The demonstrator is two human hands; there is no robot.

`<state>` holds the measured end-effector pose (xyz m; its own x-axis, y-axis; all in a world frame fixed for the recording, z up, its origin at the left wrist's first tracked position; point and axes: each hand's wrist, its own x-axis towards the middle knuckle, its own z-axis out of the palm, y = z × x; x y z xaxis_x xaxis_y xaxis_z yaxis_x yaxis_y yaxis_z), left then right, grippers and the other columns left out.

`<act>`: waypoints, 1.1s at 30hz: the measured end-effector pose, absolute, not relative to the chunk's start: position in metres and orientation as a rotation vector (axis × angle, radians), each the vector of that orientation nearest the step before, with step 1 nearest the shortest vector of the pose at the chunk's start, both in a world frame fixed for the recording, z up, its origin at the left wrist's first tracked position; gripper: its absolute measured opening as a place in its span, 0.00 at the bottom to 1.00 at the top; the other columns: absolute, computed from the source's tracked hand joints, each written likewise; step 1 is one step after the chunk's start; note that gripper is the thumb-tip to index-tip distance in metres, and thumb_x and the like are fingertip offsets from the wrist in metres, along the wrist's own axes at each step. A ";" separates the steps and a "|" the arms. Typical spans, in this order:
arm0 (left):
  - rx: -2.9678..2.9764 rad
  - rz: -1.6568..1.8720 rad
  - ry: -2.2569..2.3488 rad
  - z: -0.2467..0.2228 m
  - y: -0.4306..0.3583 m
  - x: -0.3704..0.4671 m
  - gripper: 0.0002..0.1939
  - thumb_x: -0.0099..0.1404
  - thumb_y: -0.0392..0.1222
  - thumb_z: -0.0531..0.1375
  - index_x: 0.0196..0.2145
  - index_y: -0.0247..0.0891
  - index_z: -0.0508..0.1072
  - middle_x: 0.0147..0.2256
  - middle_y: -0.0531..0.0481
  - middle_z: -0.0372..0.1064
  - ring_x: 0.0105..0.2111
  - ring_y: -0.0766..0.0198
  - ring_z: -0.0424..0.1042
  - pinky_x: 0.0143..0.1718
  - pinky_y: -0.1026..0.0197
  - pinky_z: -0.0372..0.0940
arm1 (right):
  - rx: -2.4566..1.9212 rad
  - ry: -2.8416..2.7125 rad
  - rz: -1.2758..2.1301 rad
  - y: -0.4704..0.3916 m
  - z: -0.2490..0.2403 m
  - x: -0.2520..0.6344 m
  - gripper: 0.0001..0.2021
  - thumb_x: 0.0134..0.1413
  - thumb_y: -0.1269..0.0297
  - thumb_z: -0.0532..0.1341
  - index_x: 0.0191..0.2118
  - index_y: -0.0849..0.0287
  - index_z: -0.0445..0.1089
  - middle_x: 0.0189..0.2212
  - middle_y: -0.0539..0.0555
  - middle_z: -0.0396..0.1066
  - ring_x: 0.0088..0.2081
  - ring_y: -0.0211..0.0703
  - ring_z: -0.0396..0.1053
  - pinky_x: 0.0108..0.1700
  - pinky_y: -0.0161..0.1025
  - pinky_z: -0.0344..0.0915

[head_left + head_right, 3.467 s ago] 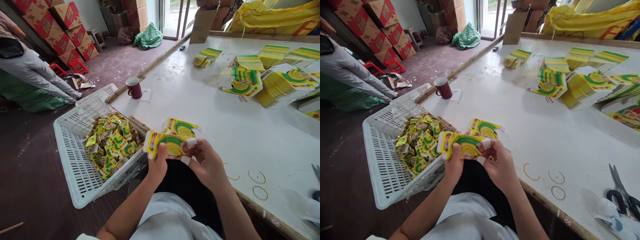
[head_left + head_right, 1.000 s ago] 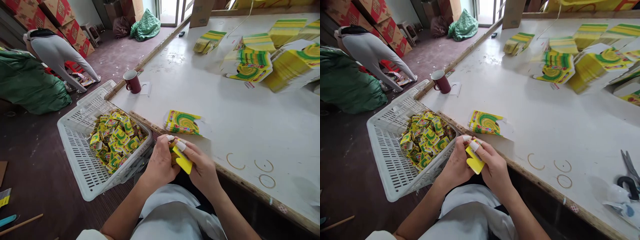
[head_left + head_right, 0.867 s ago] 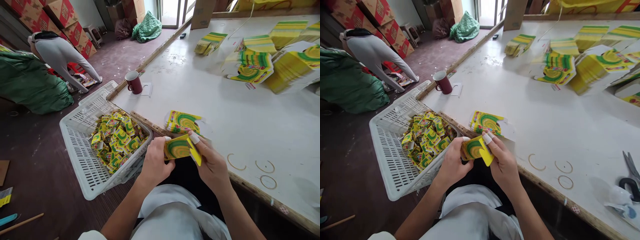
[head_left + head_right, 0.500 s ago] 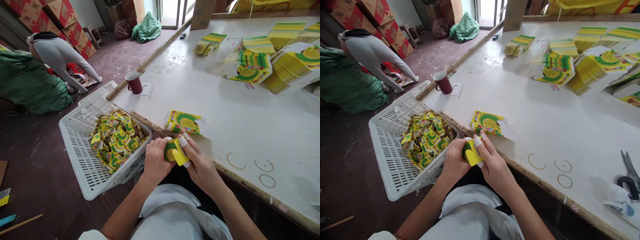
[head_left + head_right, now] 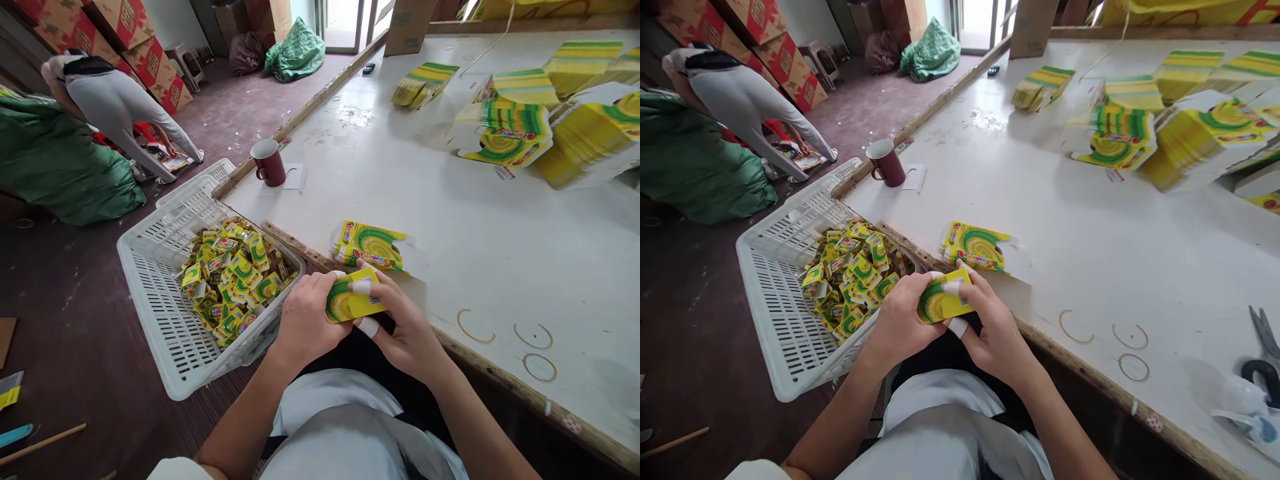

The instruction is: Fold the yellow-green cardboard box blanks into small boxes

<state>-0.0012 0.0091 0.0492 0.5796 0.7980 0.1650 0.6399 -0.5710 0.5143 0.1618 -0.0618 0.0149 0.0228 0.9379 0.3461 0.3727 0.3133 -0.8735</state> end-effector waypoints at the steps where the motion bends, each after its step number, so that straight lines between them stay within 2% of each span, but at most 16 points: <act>1: 2.390 0.543 1.154 0.049 0.008 -0.001 0.24 0.54 0.45 0.66 0.47 0.36 0.69 0.40 0.43 0.75 0.41 0.49 0.74 0.43 0.50 0.69 | -1.252 -1.530 0.710 -0.063 0.014 0.158 0.28 0.61 0.68 0.60 0.64 0.48 0.55 0.66 0.60 0.57 0.69 0.53 0.52 0.65 0.55 0.58; 3: 2.353 0.552 1.160 0.049 0.005 -0.001 0.23 0.55 0.46 0.66 0.47 0.38 0.69 0.41 0.43 0.75 0.42 0.50 0.74 0.43 0.50 0.70 | -1.290 -1.505 0.738 -0.065 0.013 0.151 0.32 0.63 0.65 0.58 0.69 0.49 0.44 0.68 0.61 0.54 0.69 0.53 0.51 0.66 0.56 0.57; 5: 2.325 0.556 1.184 0.048 0.004 -0.002 0.23 0.55 0.45 0.66 0.48 0.39 0.69 0.42 0.44 0.75 0.43 0.50 0.74 0.44 0.50 0.70 | -1.351 -1.505 0.726 -0.065 0.015 0.145 0.30 0.65 0.65 0.54 0.69 0.50 0.44 0.67 0.62 0.55 0.68 0.53 0.54 0.64 0.55 0.59; 7: 2.290 0.557 1.217 0.046 0.007 -0.008 0.24 0.54 0.44 0.67 0.48 0.40 0.69 0.43 0.44 0.75 0.44 0.49 0.75 0.45 0.49 0.70 | -1.396 -1.513 0.684 -0.061 0.017 0.143 0.30 0.65 0.64 0.56 0.68 0.53 0.45 0.64 0.64 0.59 0.63 0.54 0.62 0.60 0.53 0.65; 8: 2.274 0.569 1.258 0.045 0.010 -0.013 0.25 0.53 0.44 0.68 0.48 0.40 0.69 0.43 0.44 0.75 0.44 0.49 0.74 0.46 0.49 0.70 | -1.413 -1.507 0.648 -0.058 0.018 0.145 0.31 0.63 0.62 0.58 0.68 0.54 0.47 0.61 0.65 0.63 0.58 0.54 0.68 0.56 0.52 0.69; 10: 2.252 0.636 1.445 0.043 0.020 -0.028 0.30 0.51 0.45 0.70 0.50 0.40 0.68 0.46 0.41 0.73 0.48 0.45 0.73 0.50 0.45 0.68 | -1.488 -1.460 0.508 -0.050 0.020 0.156 0.28 0.60 0.58 0.62 0.63 0.54 0.56 0.51 0.62 0.71 0.46 0.52 0.75 0.47 0.50 0.73; 12: 2.216 0.736 1.735 0.042 0.033 -0.046 0.39 0.46 0.48 0.73 0.54 0.37 0.65 0.51 0.35 0.69 0.54 0.38 0.67 0.55 0.38 0.63 | -1.654 -1.376 0.282 -0.040 0.019 0.174 0.19 0.58 0.54 0.63 0.53 0.54 0.68 0.42 0.58 0.72 0.38 0.50 0.74 0.41 0.49 0.73; 14: 2.154 0.780 1.930 0.041 0.043 -0.062 0.44 0.45 0.49 0.74 0.56 0.34 0.63 0.55 0.31 0.65 0.58 0.34 0.63 0.58 0.34 0.58 | -1.870 -1.329 0.102 -0.029 0.016 0.193 0.15 0.58 0.53 0.61 0.45 0.56 0.74 0.38 0.59 0.69 0.37 0.52 0.72 0.39 0.51 0.72; 15: 2.134 0.782 1.954 0.040 0.046 -0.068 0.43 0.46 0.49 0.74 0.56 0.33 0.63 0.55 0.31 0.65 0.59 0.34 0.62 0.59 0.34 0.57 | -1.954 -1.339 0.076 -0.024 0.014 0.201 0.14 0.58 0.53 0.61 0.43 0.57 0.75 0.36 0.58 0.68 0.36 0.52 0.71 0.38 0.51 0.71; 18: 2.126 0.778 1.798 0.036 0.045 -0.070 0.32 0.54 0.48 0.70 0.54 0.37 0.67 0.52 0.37 0.69 0.57 0.42 0.66 0.59 0.39 0.59 | -2.057 -1.400 0.103 -0.017 0.007 0.212 0.12 0.58 0.56 0.60 0.38 0.58 0.76 0.33 0.57 0.68 0.32 0.49 0.70 0.34 0.47 0.69; 22: 2.055 0.712 1.529 0.028 0.033 -0.051 0.21 0.59 0.45 0.66 0.49 0.39 0.71 0.49 0.42 0.73 0.52 0.50 0.71 0.56 0.46 0.64 | -2.038 -1.433 0.065 -0.020 0.003 0.210 0.08 0.57 0.59 0.61 0.36 0.57 0.75 0.33 0.55 0.69 0.31 0.46 0.70 0.32 0.43 0.67; 27: 1.982 0.677 1.375 0.025 0.025 -0.030 0.17 0.60 0.42 0.66 0.47 0.39 0.73 0.46 0.45 0.75 0.49 0.54 0.73 0.53 0.50 0.66 | -2.001 -1.448 0.050 -0.024 0.002 0.211 0.06 0.57 0.62 0.59 0.34 0.56 0.71 0.33 0.56 0.69 0.31 0.46 0.70 0.31 0.43 0.66; 33: 1.869 0.668 1.211 0.020 0.018 -0.018 0.16 0.60 0.42 0.66 0.46 0.38 0.74 0.45 0.43 0.77 0.46 0.55 0.76 0.51 0.50 0.69 | -2.008 -1.406 0.062 -0.019 0.001 0.211 0.07 0.48 0.65 0.64 0.35 0.55 0.67 0.35 0.58 0.70 0.36 0.52 0.70 0.36 0.47 0.68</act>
